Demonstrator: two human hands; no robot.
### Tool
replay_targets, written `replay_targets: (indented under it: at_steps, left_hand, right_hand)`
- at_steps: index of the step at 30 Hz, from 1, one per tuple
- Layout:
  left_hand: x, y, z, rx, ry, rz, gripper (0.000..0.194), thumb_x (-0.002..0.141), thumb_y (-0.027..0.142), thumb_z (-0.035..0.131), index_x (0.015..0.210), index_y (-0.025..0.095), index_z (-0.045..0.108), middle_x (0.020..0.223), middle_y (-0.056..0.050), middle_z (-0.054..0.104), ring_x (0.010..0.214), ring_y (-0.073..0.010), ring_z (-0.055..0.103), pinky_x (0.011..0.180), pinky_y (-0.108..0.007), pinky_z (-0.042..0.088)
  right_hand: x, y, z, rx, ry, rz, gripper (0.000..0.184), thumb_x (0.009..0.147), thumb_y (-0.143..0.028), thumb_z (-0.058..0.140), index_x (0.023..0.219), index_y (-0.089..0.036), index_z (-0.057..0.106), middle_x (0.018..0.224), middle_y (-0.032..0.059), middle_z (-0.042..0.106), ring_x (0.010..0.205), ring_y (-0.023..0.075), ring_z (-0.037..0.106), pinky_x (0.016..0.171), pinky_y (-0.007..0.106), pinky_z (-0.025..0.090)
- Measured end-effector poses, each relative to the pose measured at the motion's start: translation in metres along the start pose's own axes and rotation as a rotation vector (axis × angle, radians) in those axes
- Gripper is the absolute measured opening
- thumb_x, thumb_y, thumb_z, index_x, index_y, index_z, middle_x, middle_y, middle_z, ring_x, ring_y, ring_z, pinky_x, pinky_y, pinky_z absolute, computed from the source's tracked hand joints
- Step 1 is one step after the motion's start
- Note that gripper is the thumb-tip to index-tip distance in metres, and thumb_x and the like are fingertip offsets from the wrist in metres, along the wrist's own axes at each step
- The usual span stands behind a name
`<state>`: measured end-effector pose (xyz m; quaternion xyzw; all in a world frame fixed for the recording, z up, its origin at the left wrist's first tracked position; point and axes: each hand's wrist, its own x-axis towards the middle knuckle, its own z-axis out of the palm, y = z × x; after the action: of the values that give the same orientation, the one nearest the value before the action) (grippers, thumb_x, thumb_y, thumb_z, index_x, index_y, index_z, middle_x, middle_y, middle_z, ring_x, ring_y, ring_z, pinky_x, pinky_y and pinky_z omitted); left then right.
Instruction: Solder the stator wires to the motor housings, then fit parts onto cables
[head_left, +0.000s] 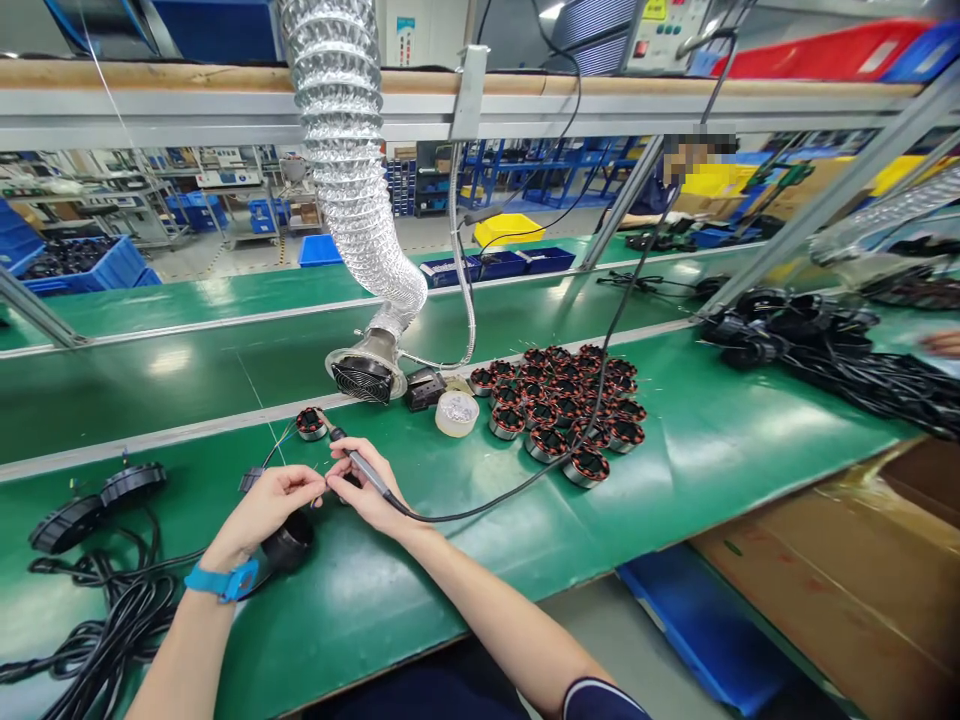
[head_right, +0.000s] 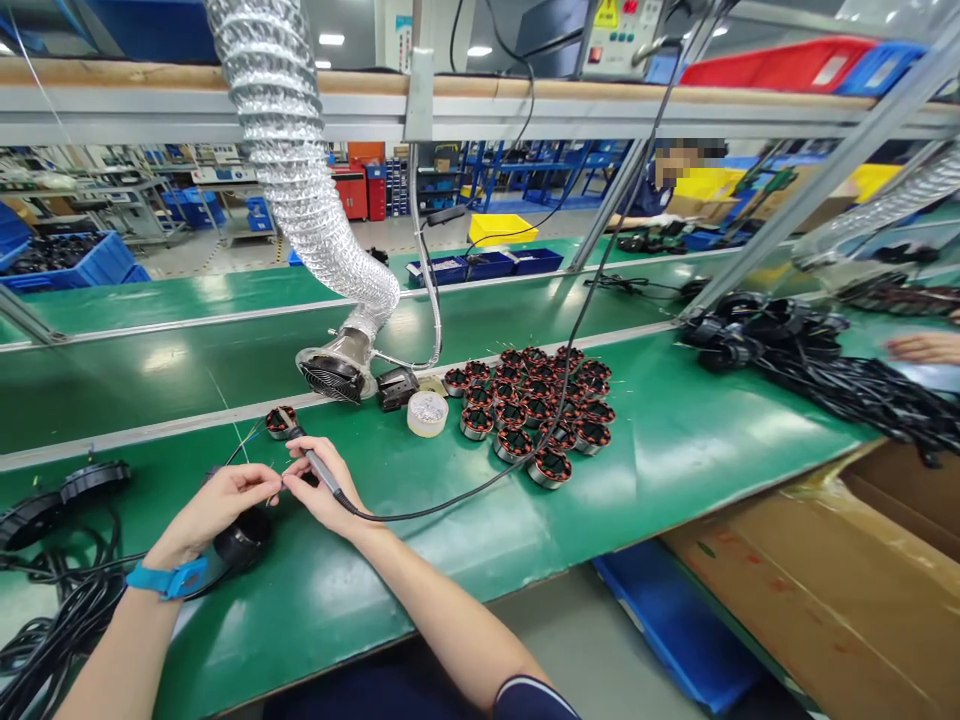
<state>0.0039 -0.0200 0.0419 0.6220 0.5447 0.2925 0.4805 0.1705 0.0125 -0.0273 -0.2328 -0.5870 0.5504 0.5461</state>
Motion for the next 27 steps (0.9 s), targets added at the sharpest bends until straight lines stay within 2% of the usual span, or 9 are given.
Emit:
replay_targets:
  at_steps: [5,9,13,22,27]
  left_hand:
    - [0.0034,-0.006,0.004,-0.02,0.043,-0.021,0.033,0.074,0.05,0.068,0.074,0.016,0.069,0.071,-0.004,0.067,0.07,-0.0184,0.058,0.07,-0.029,0.045]
    - [0.0032,-0.0068,0.0012,0.05,-0.038,-0.026,0.033,0.076,0.048,0.067,0.079,0.016,0.071,0.077,-0.005,0.071,0.074,-0.0196,0.06,0.072,-0.029,0.046]
    - [0.0013,-0.0058,-0.0032,0.123,-0.087,-0.037,0.033,0.078,0.049,0.064,0.075,0.017,0.072,0.077,-0.006,0.072,0.074,-0.0193,0.06,0.071,-0.028,0.045]
    - [0.0011,-0.0055,-0.0024,0.125,0.051,-0.052,0.033,0.069,0.05,0.07,0.071,0.016,0.07,0.069,-0.003,0.069,0.064,-0.0165,0.056,0.062,-0.026,0.043]
    - [0.0011,-0.0059,-0.0005,0.138,0.085,-0.04,0.034,0.068,0.05,0.071,0.07,0.016,0.07,0.064,-0.001,0.066,0.059,-0.0145,0.051,0.057,-0.025,0.039]
  right_hand:
    - [-0.0038,0.0056,-0.0021,0.032,0.029,0.047,0.042,0.076,-0.024,0.074,0.115,-0.024,0.058,0.104,0.0036,0.059,0.078,0.0123,0.067,0.068,0.025,0.056]
    - [-0.0061,0.0028,-0.005,0.031,0.044,0.067,0.042,0.076,-0.023,0.073,0.115,-0.025,0.058,0.103,0.0034,0.059,0.076,0.0117,0.066,0.067,0.025,0.056]
    - [-0.0062,-0.0011,-0.0052,0.042,0.047,0.076,0.041,0.075,-0.023,0.074,0.113,-0.024,0.058,0.103,0.0034,0.058,0.075,0.0116,0.066,0.066,0.024,0.056]
    - [-0.0038,0.0015,-0.004,0.117,0.087,0.156,0.05,0.067,-0.023,0.079,0.112,-0.024,0.058,0.103,0.002,0.057,0.067,0.0083,0.064,0.058,0.02,0.053]
    - [-0.0047,0.0031,-0.0055,0.003,0.046,0.094,0.046,0.072,-0.02,0.073,0.116,-0.024,0.057,0.106,0.0031,0.056,0.068,0.0076,0.063,0.061,0.021,0.054]
